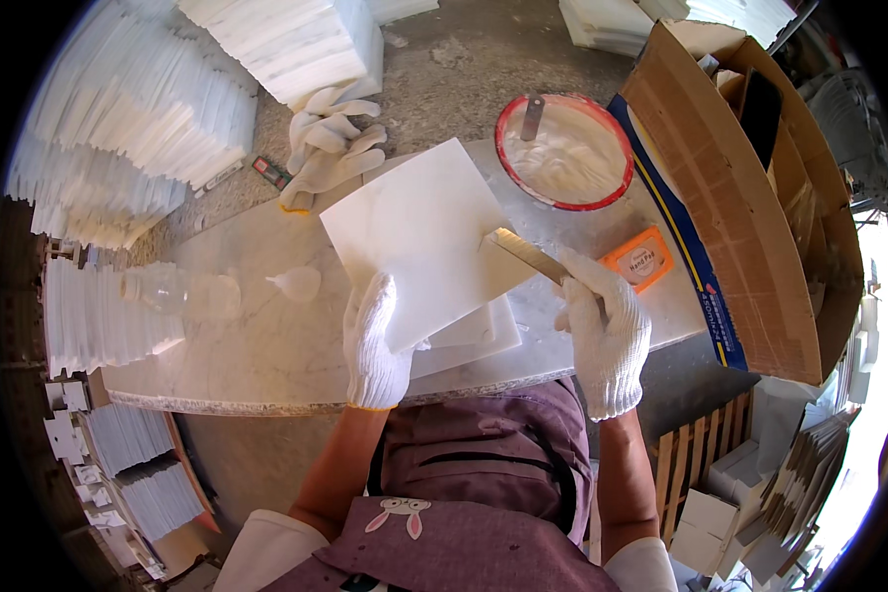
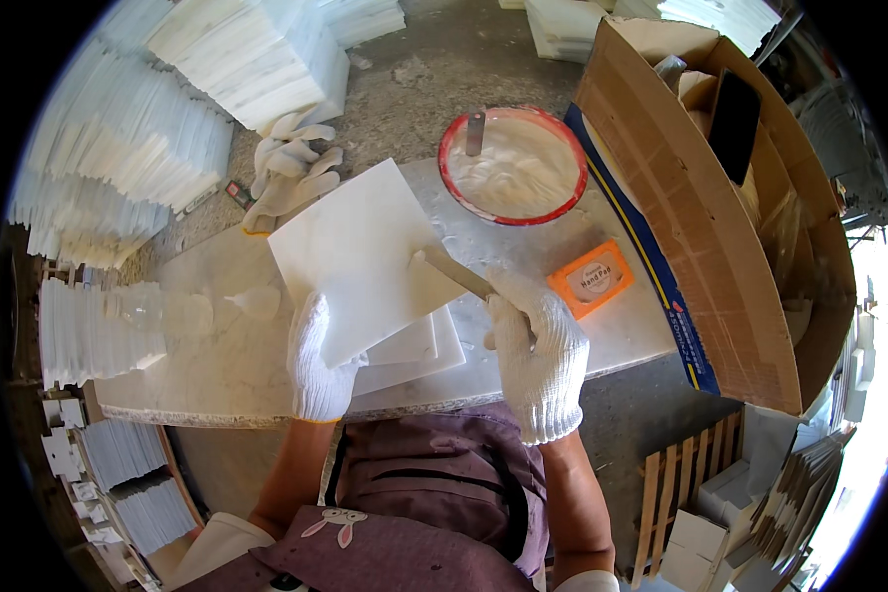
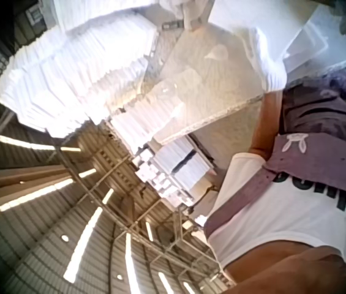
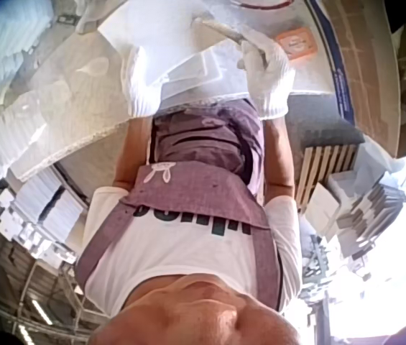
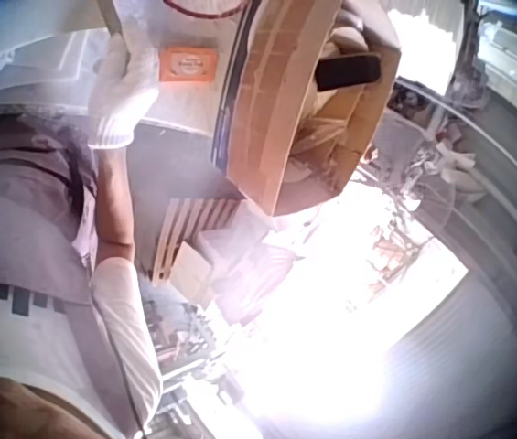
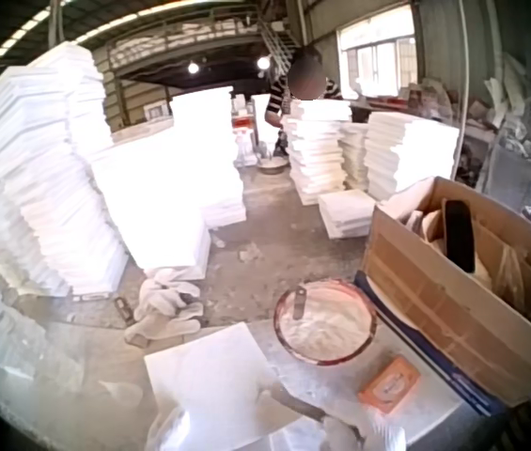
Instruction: The person applies a white paste to the edges of white rectangular boards using a metal spatula. They pick up boards from a stack, spread the paste along the edges, and place the treated boards onto a growing pile on the table.
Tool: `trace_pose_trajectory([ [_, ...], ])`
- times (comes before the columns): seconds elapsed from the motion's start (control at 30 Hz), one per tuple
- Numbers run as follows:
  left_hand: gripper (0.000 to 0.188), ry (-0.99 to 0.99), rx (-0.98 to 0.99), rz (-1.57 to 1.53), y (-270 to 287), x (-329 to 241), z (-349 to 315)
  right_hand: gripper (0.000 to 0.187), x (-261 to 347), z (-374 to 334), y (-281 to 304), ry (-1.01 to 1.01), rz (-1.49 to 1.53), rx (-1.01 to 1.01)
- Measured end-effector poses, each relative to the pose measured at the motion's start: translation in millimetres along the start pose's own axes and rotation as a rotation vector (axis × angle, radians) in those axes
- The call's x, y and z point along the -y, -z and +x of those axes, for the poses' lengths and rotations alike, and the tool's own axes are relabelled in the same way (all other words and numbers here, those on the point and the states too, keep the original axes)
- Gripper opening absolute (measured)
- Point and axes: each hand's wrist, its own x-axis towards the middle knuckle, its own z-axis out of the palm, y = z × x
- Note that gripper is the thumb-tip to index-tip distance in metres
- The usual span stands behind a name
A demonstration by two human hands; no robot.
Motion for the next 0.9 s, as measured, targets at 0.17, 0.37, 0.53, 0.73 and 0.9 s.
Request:
trace_pose_trajectory([
  [0.17,0.027,0.026,0.006,-0.004,1.0,-2.4,-1.3,0.024,7.5,-7.4,6.2,-0.061,0.095,-0.067],
  [0.37,0.027,0.119,0.018,0.006,26.0,-18.2,-24.8,0.031,-10.4,-35.2,26.3,-0.303,0.353,-0.017],
  [0.53,0.029,0.112,0.023,0.104,57.5,-27.2,-47.6,0.036,-29.0,-64.2,25.0,-0.482,0.571,0.074],
  [0.73,0.031,0.086,-0.044,0.137,71.3,-19.7,-48.3,0.036,-24.2,-69.0,14.1,-0.588,0.761,0.191],
  [0.9,0.032,0.175,-0.048,0.221,56.9,-36.1,-48.9,0.025,-31.5,-69.1,11.7,-0.578,1.041,0.248],
])
